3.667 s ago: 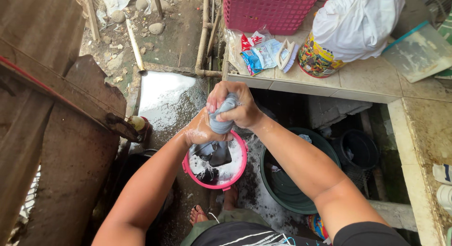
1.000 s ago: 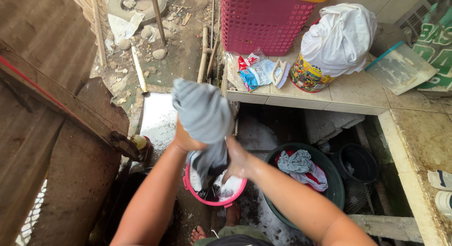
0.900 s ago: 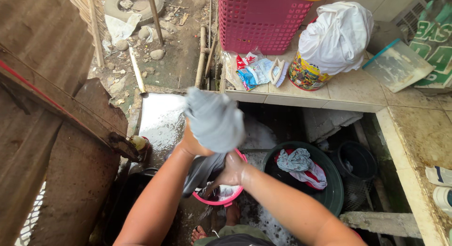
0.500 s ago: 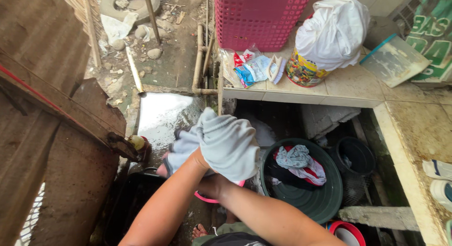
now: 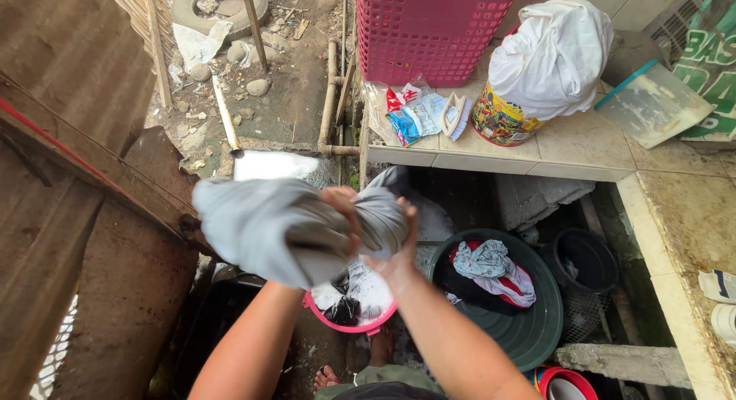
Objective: The person washes clothing by hand in a pink bucket of soapy water, scrubbing and wringing out each item before placing it into a green basin.
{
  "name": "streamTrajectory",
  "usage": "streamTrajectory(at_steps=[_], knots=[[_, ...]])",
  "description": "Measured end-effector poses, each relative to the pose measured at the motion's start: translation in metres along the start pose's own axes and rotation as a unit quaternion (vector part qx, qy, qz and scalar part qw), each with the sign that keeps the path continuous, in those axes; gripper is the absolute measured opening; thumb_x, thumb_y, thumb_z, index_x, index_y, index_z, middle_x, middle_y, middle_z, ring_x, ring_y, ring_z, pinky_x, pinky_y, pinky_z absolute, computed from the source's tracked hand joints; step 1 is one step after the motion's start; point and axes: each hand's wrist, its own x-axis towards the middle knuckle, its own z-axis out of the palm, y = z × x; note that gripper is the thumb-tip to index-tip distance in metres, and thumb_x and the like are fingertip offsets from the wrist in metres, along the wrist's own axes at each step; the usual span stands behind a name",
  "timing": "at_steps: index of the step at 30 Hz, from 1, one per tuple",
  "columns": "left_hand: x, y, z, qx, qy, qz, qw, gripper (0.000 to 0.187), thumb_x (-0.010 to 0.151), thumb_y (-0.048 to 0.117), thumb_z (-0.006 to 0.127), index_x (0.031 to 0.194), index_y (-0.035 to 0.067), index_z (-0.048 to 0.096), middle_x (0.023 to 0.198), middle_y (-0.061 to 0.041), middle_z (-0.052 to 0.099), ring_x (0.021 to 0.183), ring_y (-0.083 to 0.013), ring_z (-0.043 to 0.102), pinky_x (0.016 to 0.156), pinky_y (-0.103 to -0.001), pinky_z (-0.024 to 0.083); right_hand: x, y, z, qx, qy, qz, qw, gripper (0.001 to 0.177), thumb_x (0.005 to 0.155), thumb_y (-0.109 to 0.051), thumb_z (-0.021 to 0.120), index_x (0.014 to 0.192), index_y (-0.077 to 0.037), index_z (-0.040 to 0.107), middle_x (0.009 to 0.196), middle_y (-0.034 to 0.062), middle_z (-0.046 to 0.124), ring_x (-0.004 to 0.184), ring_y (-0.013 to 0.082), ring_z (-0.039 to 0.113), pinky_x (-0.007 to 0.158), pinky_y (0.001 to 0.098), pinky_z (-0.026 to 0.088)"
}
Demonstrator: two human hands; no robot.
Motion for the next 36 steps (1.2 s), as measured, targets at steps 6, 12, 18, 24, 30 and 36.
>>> streamTrajectory(at_steps=[6,12,18,24,30,36], knots=[[0.005,0.015,0.003,-0.225,0.202,-0.186,0.935,0.028,0.091,0.006,0.074,0.11,0.009,0.055,0.096,-0.007,0.063,0.095,-0.019,0.065,0.121,-0.046,0.046,-0.003,-0.048,0.021,-0.344,0.012,-0.346,0.873,0.036,0.08,-0.024,0.076,0.108,-0.009,0.059,0.105,0.0084,0.061,0.095,0.0211,0.062,0.088,0.043,0.054],[-0.001,-0.022,-0.004,-0.351,0.259,-0.474,0.765,0.017,0.094,0.022,0.062,0.098,0.005,0.061,0.085,-0.01,0.067,0.077,-0.0238,0.069,0.077,-0.043,0.058,-0.021,-0.049,0.058,-0.701,-0.084,-0.471,0.529,0.028,0.081,-0.018,0.081,0.088,-0.008,0.055,0.102,0.0108,0.064,0.088,0.02,0.064,0.08,0.0366,0.053],[-0.021,-0.073,0.006,-0.467,0.169,-0.545,0.675,0.019,0.093,0.022,0.06,0.093,0.005,0.065,0.086,-0.011,0.07,0.078,-0.0226,0.07,0.075,-0.039,0.062,-0.036,-0.036,0.093,-0.775,-0.262,-0.445,0.363,0.026,0.074,-0.016,0.083,0.072,-0.015,0.057,0.091,0.0048,0.066,0.076,0.0221,0.058,0.068,0.0363,0.048],[-0.034,-0.07,0.016,-0.379,0.021,-0.695,0.61,0.022,0.094,0.024,0.053,0.092,0.007,0.067,0.084,-0.008,0.072,0.077,-0.0207,0.07,0.071,-0.036,0.058,-0.055,-0.023,0.094,-0.789,-0.363,-0.394,0.299,0.022,0.073,-0.02,0.082,0.075,-0.018,0.061,0.083,0.0005,0.056,0.081,0.0236,0.058,0.071,0.0424,0.048],[-0.045,-0.076,0.015,0.123,-0.379,-0.332,0.855,0.019,0.086,0.014,0.062,0.098,0.007,0.074,0.087,-0.004,0.074,0.085,-0.0149,0.073,0.073,-0.031,0.056,-0.062,-0.024,0.082,-0.806,-0.388,-0.316,0.315,0.019,0.074,-0.022,0.083,0.08,-0.018,0.065,0.085,0.0007,0.058,0.081,0.0252,0.061,0.067,0.0431,0.045],[-0.054,-0.098,0.017,0.014,-0.359,-0.292,0.886,0.024,0.087,0.02,0.065,0.106,0.005,0.07,0.105,-0.01,0.074,0.101,-0.0226,0.074,0.086,-0.038,0.061,-0.058,-0.034,0.072,-0.808,-0.342,-0.304,0.371,0.023,0.069,-0.019,0.084,0.077,-0.015,0.063,0.083,0.004,0.06,0.081,0.0283,0.062,0.069,0.0425,0.048]])
